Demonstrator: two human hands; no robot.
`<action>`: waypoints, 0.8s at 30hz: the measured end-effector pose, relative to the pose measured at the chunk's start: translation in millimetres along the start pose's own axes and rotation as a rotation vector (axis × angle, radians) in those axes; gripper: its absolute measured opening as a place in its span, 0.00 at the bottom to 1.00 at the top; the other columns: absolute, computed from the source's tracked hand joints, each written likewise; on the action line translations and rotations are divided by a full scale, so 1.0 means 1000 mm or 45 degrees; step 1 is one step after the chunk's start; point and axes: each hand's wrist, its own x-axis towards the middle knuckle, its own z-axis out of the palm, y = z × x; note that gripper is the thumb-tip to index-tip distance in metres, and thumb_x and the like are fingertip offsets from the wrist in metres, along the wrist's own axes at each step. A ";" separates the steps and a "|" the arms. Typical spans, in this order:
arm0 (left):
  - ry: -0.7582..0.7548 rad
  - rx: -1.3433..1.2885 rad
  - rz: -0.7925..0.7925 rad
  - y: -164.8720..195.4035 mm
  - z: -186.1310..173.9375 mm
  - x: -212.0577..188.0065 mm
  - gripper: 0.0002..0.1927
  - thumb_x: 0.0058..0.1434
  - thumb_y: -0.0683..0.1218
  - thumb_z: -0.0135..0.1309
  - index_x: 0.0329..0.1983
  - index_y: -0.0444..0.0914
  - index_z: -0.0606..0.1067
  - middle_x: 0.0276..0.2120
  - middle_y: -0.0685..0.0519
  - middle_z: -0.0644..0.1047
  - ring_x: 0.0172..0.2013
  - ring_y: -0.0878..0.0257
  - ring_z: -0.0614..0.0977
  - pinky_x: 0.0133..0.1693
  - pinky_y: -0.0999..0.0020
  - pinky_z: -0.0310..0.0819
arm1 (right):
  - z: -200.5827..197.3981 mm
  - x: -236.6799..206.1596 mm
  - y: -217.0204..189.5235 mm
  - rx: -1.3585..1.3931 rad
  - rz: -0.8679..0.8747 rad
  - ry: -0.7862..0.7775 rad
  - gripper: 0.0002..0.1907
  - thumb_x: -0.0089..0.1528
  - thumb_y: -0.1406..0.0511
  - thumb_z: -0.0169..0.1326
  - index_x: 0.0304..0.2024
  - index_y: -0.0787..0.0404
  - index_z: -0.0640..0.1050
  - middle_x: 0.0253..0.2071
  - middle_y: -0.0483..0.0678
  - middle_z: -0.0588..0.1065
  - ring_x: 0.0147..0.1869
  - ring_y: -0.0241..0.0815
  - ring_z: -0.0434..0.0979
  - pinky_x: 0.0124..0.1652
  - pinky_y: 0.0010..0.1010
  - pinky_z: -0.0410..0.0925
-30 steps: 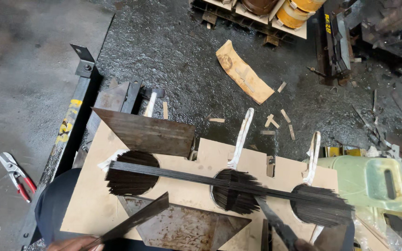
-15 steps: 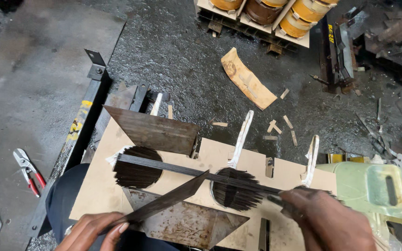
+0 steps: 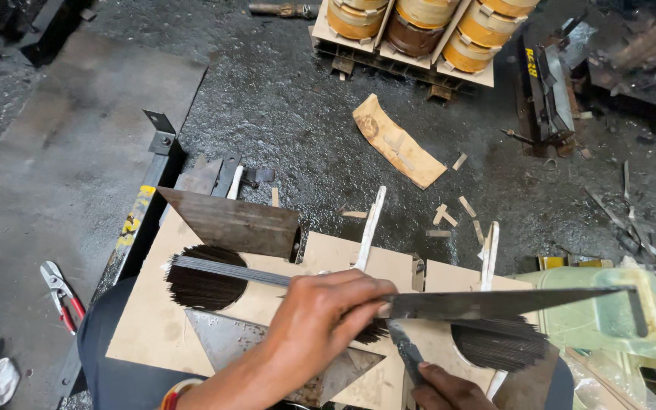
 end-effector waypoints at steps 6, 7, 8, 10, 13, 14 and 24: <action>-0.126 0.012 0.172 -0.001 0.048 0.027 0.11 0.59 0.38 0.60 0.46 0.36 0.81 0.35 0.46 0.82 0.35 0.49 0.85 0.35 0.61 0.78 | 0.001 0.010 0.020 0.005 -0.154 -0.127 0.12 0.52 0.65 0.63 0.40 0.53 0.82 0.45 0.52 0.78 0.40 0.49 0.85 0.44 0.37 0.78; -0.147 0.033 0.201 -0.002 0.053 0.028 0.11 0.59 0.38 0.60 0.46 0.36 0.81 0.35 0.47 0.82 0.36 0.49 0.85 0.35 0.60 0.79 | -0.002 0.013 0.018 0.067 -0.206 -0.225 0.13 0.54 0.64 0.63 0.42 0.55 0.82 0.45 0.52 0.77 0.40 0.50 0.85 0.45 0.37 0.78; -0.170 0.043 0.203 -0.003 0.058 0.028 0.12 0.58 0.37 0.60 0.46 0.36 0.81 0.35 0.47 0.82 0.36 0.49 0.85 0.35 0.60 0.79 | -0.006 0.015 0.015 0.016 -0.182 -0.112 0.12 0.53 0.65 0.63 0.40 0.54 0.82 0.45 0.53 0.77 0.39 0.49 0.85 0.43 0.36 0.78; -0.208 0.070 0.203 -0.005 0.066 0.027 0.14 0.57 0.36 0.59 0.47 0.37 0.81 0.36 0.47 0.82 0.35 0.49 0.85 0.35 0.60 0.79 | -0.016 0.022 0.004 -0.083 -0.137 0.112 0.11 0.52 0.65 0.62 0.38 0.52 0.82 0.46 0.53 0.79 0.37 0.48 0.84 0.37 0.35 0.77; -0.293 0.192 0.205 -0.006 0.076 0.023 0.15 0.57 0.35 0.58 0.48 0.37 0.81 0.33 0.47 0.80 0.35 0.48 0.83 0.35 0.58 0.77 | -0.038 0.041 -0.017 -0.127 -0.369 0.178 0.12 0.53 0.68 0.60 0.40 0.55 0.80 0.44 0.56 0.79 0.39 0.47 0.84 0.40 0.34 0.78; -0.277 0.187 0.222 -0.005 0.079 0.021 0.14 0.57 0.35 0.58 0.47 0.36 0.81 0.34 0.47 0.79 0.35 0.49 0.83 0.35 0.58 0.77 | -0.046 0.049 -0.025 -0.106 -0.334 0.264 0.11 0.54 0.67 0.60 0.40 0.55 0.80 0.42 0.56 0.79 0.39 0.47 0.83 0.39 0.34 0.77; -0.342 0.301 0.205 0.007 0.124 0.015 0.13 0.54 0.35 0.59 0.44 0.35 0.82 0.35 0.50 0.79 0.35 0.55 0.82 0.37 0.62 0.77 | -0.134 0.023 -0.029 0.256 0.046 0.719 0.14 0.59 0.72 0.62 0.45 0.61 0.74 0.41 0.50 0.82 0.40 0.40 0.85 0.39 0.30 0.77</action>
